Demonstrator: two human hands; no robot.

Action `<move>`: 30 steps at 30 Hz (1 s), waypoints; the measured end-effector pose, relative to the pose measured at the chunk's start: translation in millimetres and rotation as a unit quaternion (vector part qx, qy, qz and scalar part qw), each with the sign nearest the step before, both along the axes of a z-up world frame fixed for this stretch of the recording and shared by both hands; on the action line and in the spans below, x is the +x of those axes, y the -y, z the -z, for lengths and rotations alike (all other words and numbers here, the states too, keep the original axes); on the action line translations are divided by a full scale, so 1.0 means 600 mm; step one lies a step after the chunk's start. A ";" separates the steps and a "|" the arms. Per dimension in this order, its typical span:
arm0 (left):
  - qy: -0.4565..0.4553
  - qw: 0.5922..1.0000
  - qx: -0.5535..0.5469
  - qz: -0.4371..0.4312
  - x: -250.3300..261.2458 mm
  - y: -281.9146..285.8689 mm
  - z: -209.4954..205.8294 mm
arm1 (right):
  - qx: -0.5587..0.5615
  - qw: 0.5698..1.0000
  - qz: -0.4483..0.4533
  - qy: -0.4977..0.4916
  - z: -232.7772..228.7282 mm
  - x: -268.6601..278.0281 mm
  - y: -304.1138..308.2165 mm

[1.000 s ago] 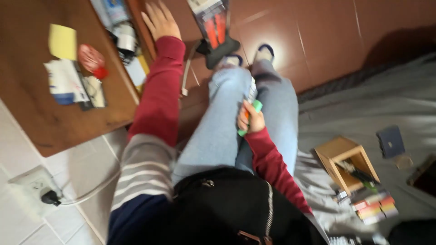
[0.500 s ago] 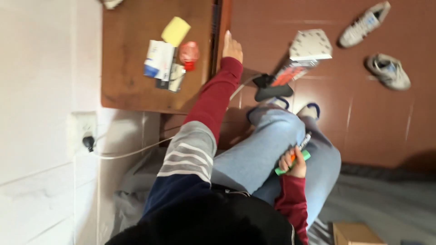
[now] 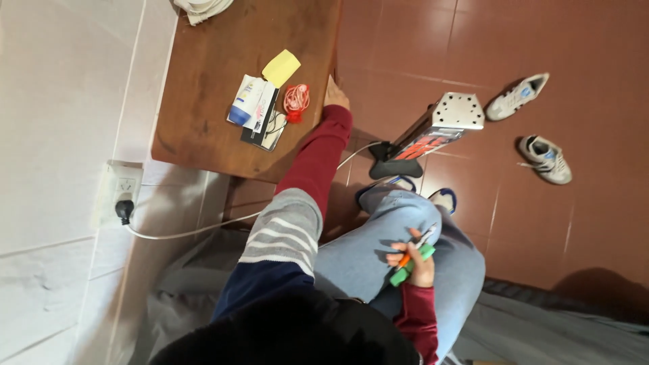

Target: Sort and organize markers and stationery into a small wooden box.

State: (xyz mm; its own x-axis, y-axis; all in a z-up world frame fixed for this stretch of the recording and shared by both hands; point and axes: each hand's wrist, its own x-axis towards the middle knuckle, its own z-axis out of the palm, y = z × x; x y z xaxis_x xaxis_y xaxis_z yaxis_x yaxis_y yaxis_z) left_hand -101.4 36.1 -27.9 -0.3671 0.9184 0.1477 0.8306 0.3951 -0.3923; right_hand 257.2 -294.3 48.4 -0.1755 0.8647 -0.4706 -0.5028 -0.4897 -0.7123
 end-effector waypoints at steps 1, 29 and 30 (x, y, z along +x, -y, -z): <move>0.007 0.999 0.034 -0.014 -0.001 0.001 0.015 | -0.015 1.000 -0.013 0.000 -0.009 -0.005 -0.001; 0.930 0.130 -0.327 -0.107 0.421 0.546 -0.302 | 0.087 0.942 0.301 -0.120 -0.168 0.176 0.364; 0.936 0.121 -0.323 -0.068 0.413 0.556 -0.290 | 0.064 0.956 0.282 -0.036 -0.153 0.174 0.389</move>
